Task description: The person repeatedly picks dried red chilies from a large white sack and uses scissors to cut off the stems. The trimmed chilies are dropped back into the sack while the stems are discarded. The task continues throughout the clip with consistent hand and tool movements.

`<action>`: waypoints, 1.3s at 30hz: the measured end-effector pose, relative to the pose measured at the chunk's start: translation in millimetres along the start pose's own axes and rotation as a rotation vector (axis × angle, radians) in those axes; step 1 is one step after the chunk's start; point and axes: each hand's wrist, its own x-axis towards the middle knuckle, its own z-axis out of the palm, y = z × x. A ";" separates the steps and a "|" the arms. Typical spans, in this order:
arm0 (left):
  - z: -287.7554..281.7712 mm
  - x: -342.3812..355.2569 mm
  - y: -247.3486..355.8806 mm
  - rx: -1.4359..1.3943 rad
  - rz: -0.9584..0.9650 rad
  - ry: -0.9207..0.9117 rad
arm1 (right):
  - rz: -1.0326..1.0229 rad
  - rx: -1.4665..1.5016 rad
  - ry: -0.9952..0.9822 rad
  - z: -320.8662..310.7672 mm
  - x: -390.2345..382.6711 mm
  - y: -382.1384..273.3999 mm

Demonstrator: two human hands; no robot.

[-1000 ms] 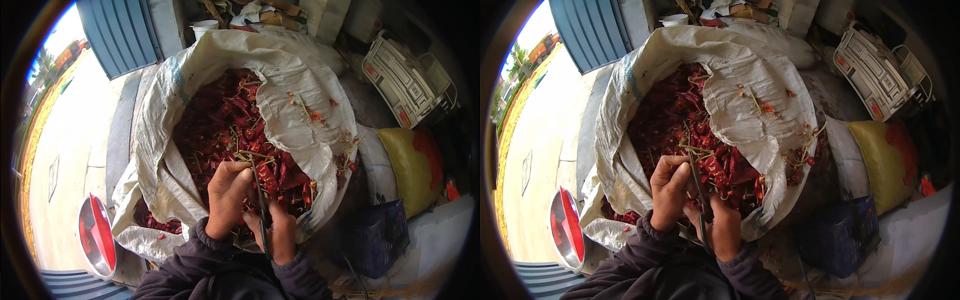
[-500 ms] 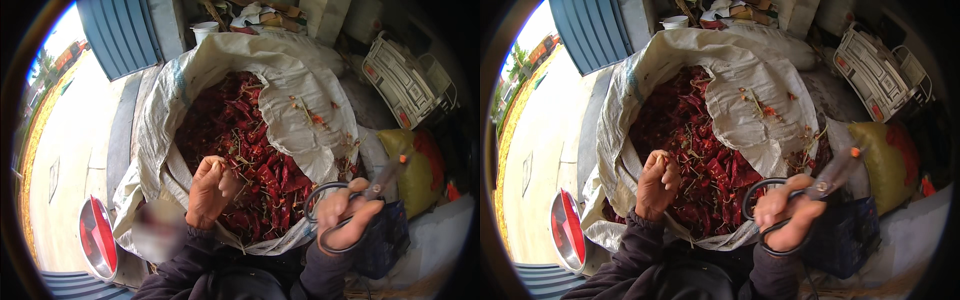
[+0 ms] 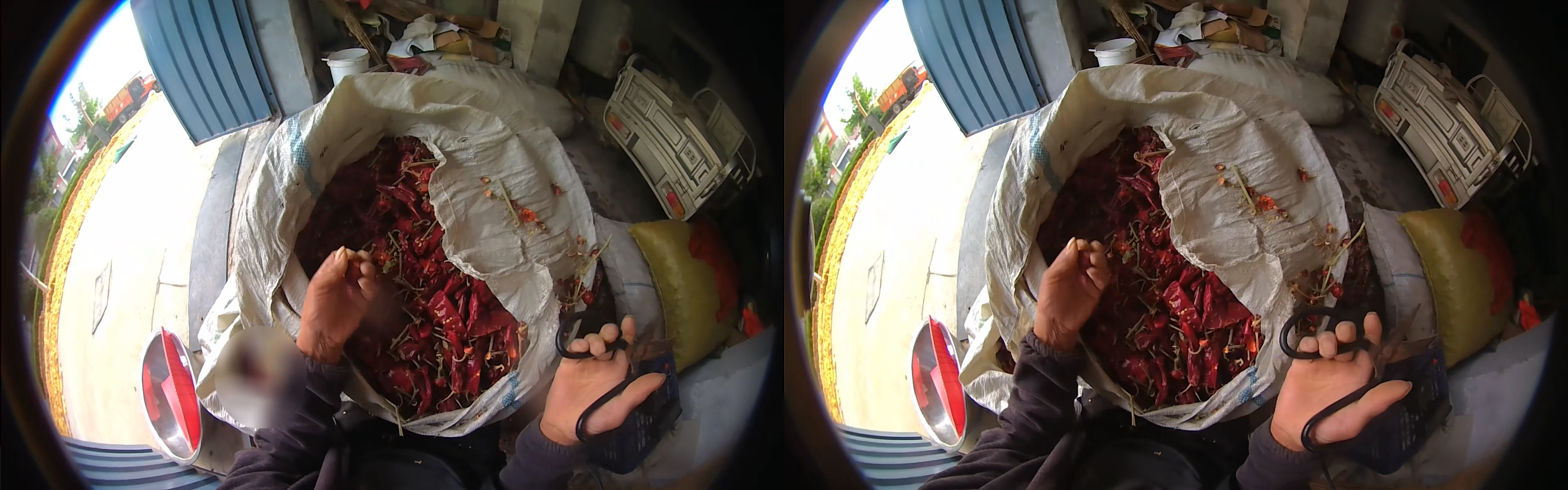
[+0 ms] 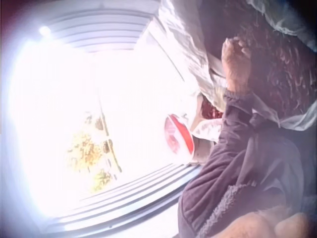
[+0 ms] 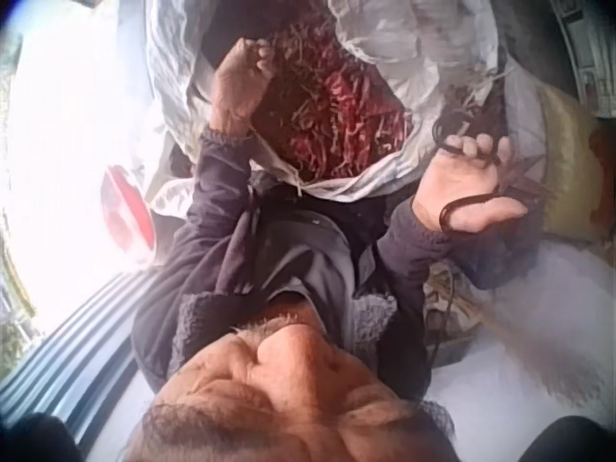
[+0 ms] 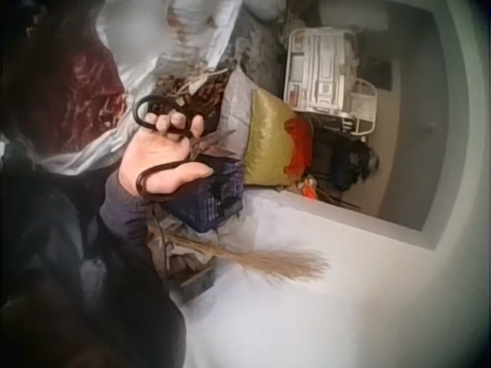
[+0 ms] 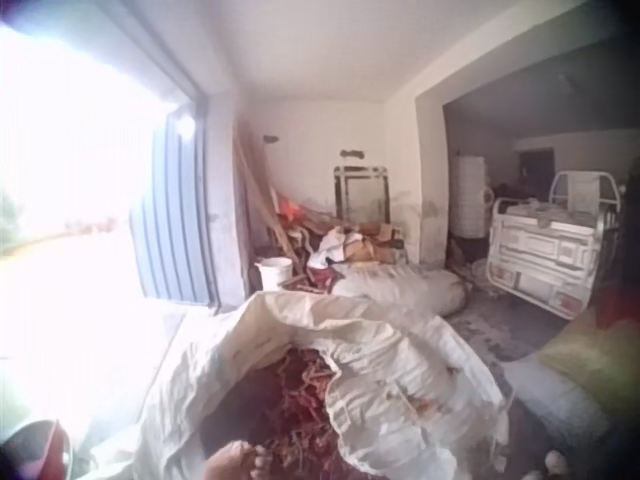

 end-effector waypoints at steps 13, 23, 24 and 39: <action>-66.8 151.1 -3.3 1.013 0.280 0.384 | -0.046 -0.508 -0.303 7.1 -36.9 16.6; 5.8 51.0 -0.6 0.980 0.199 0.241 | 0.221 -0.971 -0.649 -5.6 -53.0 13.1; 3.6 47.2 -0.3 0.907 0.185 0.224 | 0.230 -0.988 -0.649 -0.9 -54.9 15.9; 11.8 -9.1 -6.6 0.585 0.063 0.161 | 0.099 -1.591 -0.748 24.0 -52.7 54.2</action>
